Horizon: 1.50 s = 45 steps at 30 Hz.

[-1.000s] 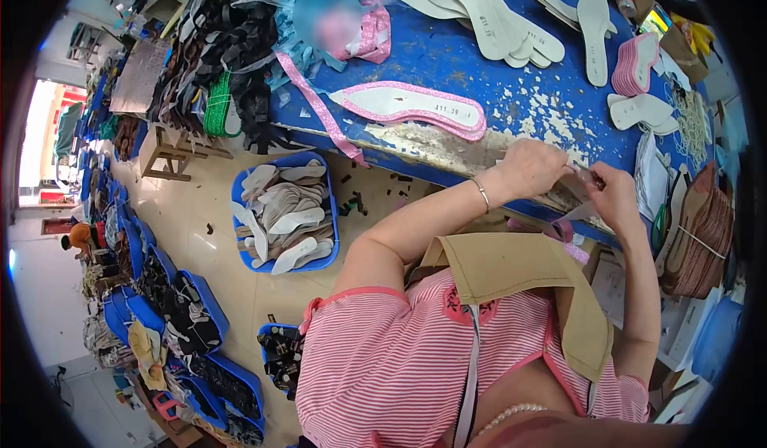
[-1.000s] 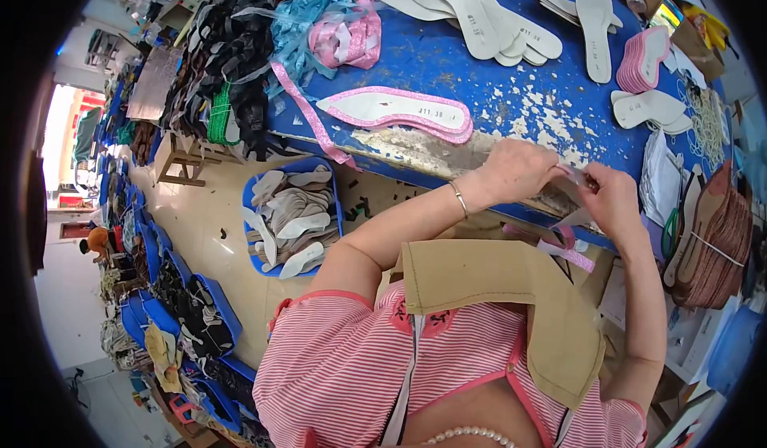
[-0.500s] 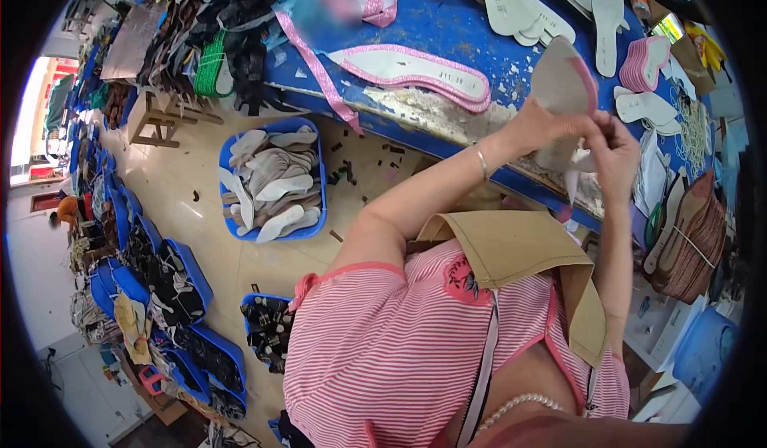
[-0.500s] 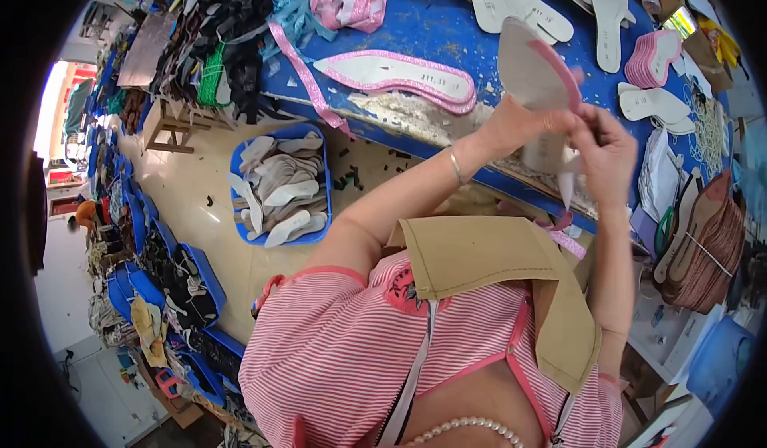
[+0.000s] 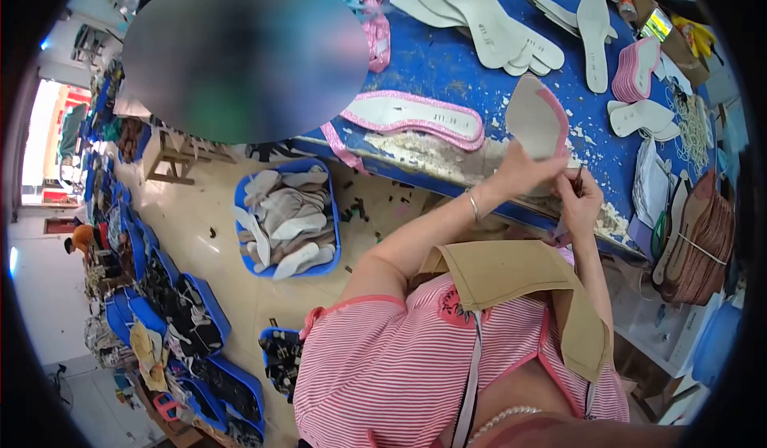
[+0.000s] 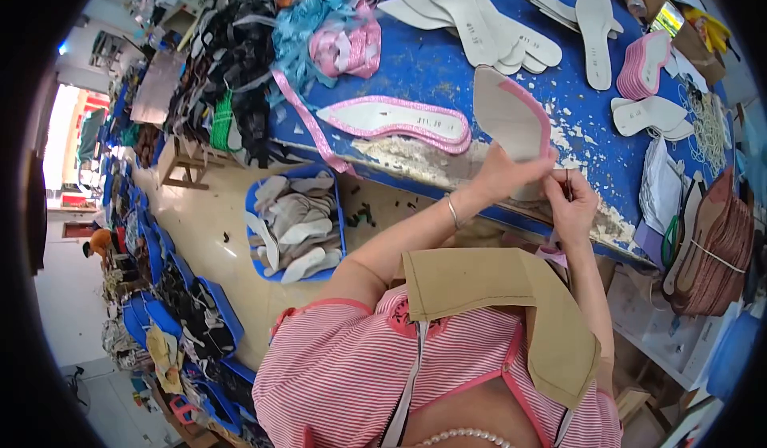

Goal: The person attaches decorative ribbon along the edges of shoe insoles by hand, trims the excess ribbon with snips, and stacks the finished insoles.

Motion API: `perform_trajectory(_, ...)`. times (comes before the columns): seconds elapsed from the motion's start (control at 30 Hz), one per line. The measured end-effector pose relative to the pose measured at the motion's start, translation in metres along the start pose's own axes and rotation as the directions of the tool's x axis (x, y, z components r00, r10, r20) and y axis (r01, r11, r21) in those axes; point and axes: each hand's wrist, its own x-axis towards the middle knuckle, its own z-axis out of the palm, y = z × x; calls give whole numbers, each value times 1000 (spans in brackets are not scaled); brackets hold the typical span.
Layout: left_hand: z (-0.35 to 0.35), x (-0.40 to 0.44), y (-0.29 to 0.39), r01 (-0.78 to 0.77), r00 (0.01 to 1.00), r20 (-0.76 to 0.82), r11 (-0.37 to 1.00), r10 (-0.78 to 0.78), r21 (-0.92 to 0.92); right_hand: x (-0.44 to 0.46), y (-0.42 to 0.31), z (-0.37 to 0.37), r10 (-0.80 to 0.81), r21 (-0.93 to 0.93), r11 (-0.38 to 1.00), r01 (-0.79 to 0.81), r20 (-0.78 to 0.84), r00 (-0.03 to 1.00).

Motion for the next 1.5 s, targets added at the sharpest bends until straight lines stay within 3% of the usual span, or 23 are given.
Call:
perform_trajectory(0.2, -1, 9, -1, 151, 982, 146, 966, -122, -210, 6, -4, -16, 163, 10, 986, -166, 126, 979)
perform_trajectory(0.33, 4, 14, 45, 381, 918, 60, 829, -392, -410, 0, -22, -35, 315, 147, 933, -327, 98, 944)
perform_trajectory(0.43, 7, 29, 52, 335, 933, 20, 846, -360, -416, -12, -22, -20, 394, 271, 883, -383, 13, 919)
perform_trajectory(0.5, 11, 29, 51, 214, 951, -109, 872, -289, -440, -15, -4, -7, 387, 571, 740, -355, 69, 919)
perform_trajectory(0.53, 13, 30, 51, 189, 949, -154, 885, -277, -425, -16, -14, -2, 408, 583, 736, -343, 23, 913)
perform_trajectory(0.57, 15, 29, 50, 178, 943, -188, 894, -274, -411, -18, -32, 3, 443, 565, 745, -355, -20, 896)
perform_trajectory(0.63, 15, 23, 56, 42, 978, -191, 981, -79, -191, -21, -39, 10, 479, 560, 741, -370, -56, 876)
perform_trajectory(0.67, 17, 22, 60, 146, 953, -198, 921, -229, -362, -21, -35, 8, 462, 569, 741, -357, -46, 886)
perform_trajectory(0.8, 4, 23, 56, 183, 956, -117, 859, -269, -477, -7, -28, -33, 279, 357, 899, -252, -25, 960)
perform_trajectory(0.9, 3, 20, 53, 185, 966, -58, 833, -251, -521, -10, -35, -43, 274, 212, 935, -284, 73, 959)
perform_trajectory(0.93, 3, 20, 54, 168, 971, -59, 832, -234, -529, -17, -34, -31, 276, 219, 934, -284, 66, 959)
perform_trajectory(1.0, 7, 23, 53, 126, 980, -59, 822, -190, -555, -33, -31, 0, 335, 474, 825, -306, 25, 942)
perform_trajectory(1.17, 18, 19, 45, 13, 992, -92, 801, -85, -599, -25, -52, 12, 424, 557, 761, -332, -40, 905)
perform_trajectory(1.27, 28, -14, 56, 83, 989, -51, 807, -139, -585, 2, -75, -27, 375, 430, 858, -282, -150, 915)
perform_trajectory(1.3, 18, -35, 58, 242, 969, 81, 962, -233, -131, 12, -75, -46, 189, 340, 930, -140, -118, 975)
perform_trajectory(1.33, 16, -36, 60, 289, 946, 116, 950, -302, 117, 19, -79, -58, 1, 252, 967, 16, -68, 998)
perform_trajectory(1.37, 14, -38, 62, 297, 917, 151, 884, -370, 361, 19, -88, -65, 2, 248, 969, 15, -68, 998)
perform_trajectory(1.43, 11, -18, 81, -170, 957, 291, 849, 21, 500, 14, -108, -74, -27, 77, 997, 18, 116, 993)
perform_trajectory(1.47, 8, -9, 91, -394, 902, 381, 745, 202, 538, 12, -117, -77, -32, -2, 999, 33, 209, 977)
perform_trajectory(1.5, 7, -9, 93, -500, 856, 432, 672, 285, 547, 11, -123, -79, -39, -81, 995, 66, 299, 954)
